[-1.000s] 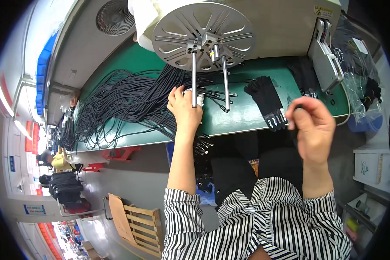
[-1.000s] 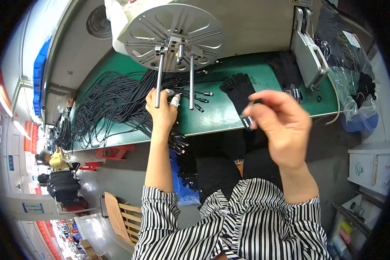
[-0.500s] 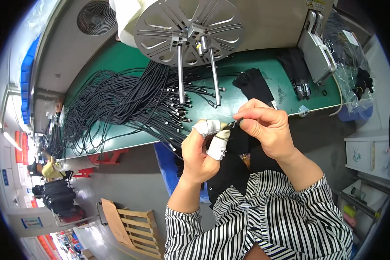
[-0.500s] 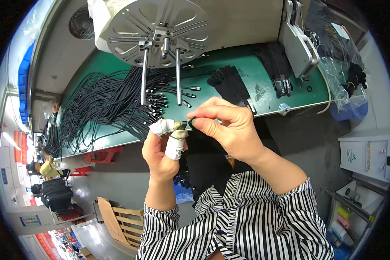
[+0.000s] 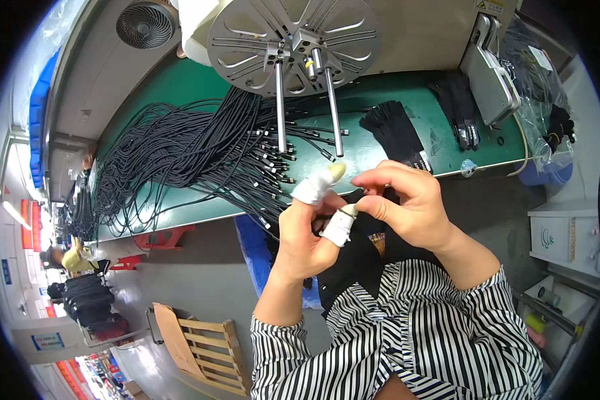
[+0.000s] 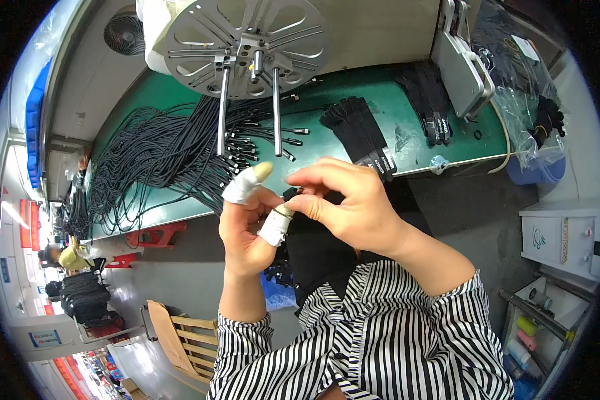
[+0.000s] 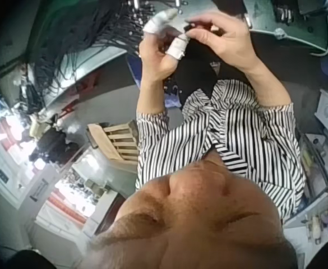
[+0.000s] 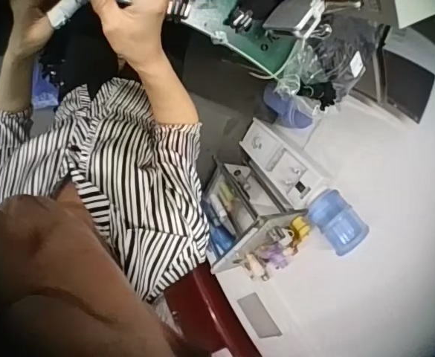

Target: Bundling and organizing electrical cables using a winding machine.

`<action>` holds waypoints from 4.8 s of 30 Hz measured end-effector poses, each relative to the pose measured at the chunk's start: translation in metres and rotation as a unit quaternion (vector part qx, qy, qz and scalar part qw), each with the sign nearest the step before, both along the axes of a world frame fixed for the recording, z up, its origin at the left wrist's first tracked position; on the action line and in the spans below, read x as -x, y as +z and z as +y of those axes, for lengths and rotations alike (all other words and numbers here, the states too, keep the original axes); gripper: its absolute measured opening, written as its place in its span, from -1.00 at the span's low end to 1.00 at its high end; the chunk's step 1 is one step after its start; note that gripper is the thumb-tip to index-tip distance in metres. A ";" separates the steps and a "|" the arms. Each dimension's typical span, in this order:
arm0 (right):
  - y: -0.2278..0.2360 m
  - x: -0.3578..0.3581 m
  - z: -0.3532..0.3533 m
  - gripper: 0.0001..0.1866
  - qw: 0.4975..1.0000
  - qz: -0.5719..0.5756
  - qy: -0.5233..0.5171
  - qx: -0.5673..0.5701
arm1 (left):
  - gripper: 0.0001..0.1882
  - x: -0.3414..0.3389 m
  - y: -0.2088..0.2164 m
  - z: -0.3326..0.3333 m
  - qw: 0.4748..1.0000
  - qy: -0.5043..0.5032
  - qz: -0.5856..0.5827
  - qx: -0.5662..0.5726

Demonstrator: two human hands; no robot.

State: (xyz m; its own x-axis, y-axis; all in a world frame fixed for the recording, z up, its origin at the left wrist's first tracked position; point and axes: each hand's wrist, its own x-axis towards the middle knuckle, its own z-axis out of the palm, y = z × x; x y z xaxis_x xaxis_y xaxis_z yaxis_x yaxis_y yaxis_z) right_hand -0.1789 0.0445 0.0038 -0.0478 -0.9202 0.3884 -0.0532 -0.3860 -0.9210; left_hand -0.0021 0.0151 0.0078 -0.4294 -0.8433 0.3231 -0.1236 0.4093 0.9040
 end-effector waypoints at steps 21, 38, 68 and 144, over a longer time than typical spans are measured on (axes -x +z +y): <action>0.015 0.004 -0.116 -0.73 0.932 0.175 -0.309 0.077 | -0.85 -0.020 -0.005 -0.142 0.920 0.234 -0.101 0.298; -0.030 0.046 -0.043 -0.85 0.952 0.137 -0.266 0.066 | -0.85 -0.044 -0.065 -0.118 0.916 0.193 -0.154 0.317; -0.010 -0.013 -0.049 -0.68 0.932 0.206 -0.156 0.252 | -0.74 0.010 0.021 -0.068 0.805 0.184 -0.208 0.525; -0.061 0.012 0.121 -0.87 0.923 0.347 0.150 0.071 | -0.89 0.000 -0.098 0.097 0.907 0.005 -0.241 -0.345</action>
